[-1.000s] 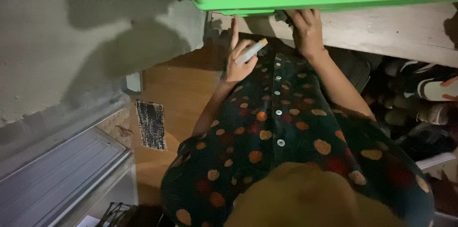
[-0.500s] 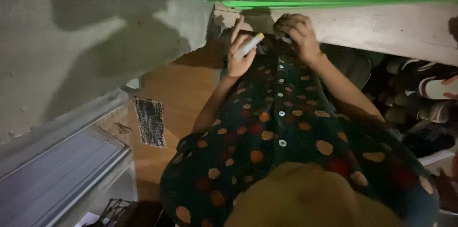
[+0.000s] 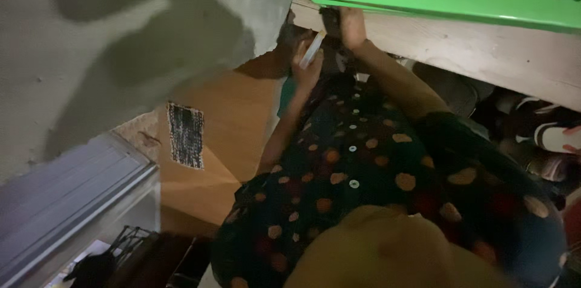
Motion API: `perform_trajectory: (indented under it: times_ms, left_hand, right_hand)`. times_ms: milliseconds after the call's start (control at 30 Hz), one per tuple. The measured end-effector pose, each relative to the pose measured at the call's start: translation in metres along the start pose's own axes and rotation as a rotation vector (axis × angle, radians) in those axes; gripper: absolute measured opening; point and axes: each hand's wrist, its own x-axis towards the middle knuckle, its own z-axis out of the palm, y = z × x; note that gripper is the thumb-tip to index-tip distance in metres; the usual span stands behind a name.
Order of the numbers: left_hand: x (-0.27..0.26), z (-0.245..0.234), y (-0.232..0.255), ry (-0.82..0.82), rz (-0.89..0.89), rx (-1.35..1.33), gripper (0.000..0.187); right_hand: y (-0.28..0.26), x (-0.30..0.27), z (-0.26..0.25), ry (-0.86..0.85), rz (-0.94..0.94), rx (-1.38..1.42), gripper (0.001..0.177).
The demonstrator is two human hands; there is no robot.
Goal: The person cleans a green plastic shoe rack by spraying liquid from a spray bottle and wiping the surfaces with a cloth. The person wipes the top shelf, side edges, and legs of the rack, then wipes the wooden shelf underneath the rack.
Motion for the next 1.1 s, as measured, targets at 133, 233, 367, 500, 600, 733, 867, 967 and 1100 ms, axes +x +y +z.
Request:
perform_trajectory:
  times_ms: [133, 233, 367, 500, 600, 733, 867, 967, 1100]
  left_hand:
    - [-0.002, -0.003, 0.0, 0.034, 0.177, -0.016, 0.019]
    - [-0.001, -0.001, 0.007, -0.038, 0.058, 0.039, 0.019]
    - [-0.005, -0.001, 0.013, -0.029, 0.131, -0.1, 0.032]
    - [-0.006, 0.0, 0.01, -0.042, 0.145, 0.03, 0.023]
    - [-0.005, 0.004, 0.003, 0.014, 0.062, 0.055, 0.032]
    - [-0.005, 0.005, -0.009, 0.015, 0.05, -0.051, 0.038]
    - [-0.008, 0.009, -0.022, -0.062, -0.104, -0.134, 0.033]
    - [-0.006, 0.017, -0.02, -0.041, -0.137, -0.058, 0.034]
    - [-0.004, 0.021, 0.002, -0.053, -0.009, -0.166, 0.039]
  right_hand:
    - [0.008, -0.005, -0.006, 0.014, -0.016, 0.215, 0.039]
    - [0.018, -0.007, -0.013, 0.017, -0.116, 0.287, 0.037]
    - [0.021, -0.009, -0.017, -0.208, -0.105, 0.235, 0.013]
    - [0.012, -0.006, -0.021, -0.033, -0.482, -0.014, 0.028]
    - [0.003, -0.001, -0.018, -0.101, -0.567, -0.1, 0.041]
    - [0.001, 0.0, -0.018, -0.138, -0.399, 0.03, 0.045]
    - [0.029, -0.019, -0.053, -0.146, -0.135, -0.075, 0.047]
    - [0.053, -0.042, -0.09, -0.091, -0.032, 0.105, 0.035]
    - [0.052, -0.054, -0.103, -0.012, 0.035, 0.007, 0.041]
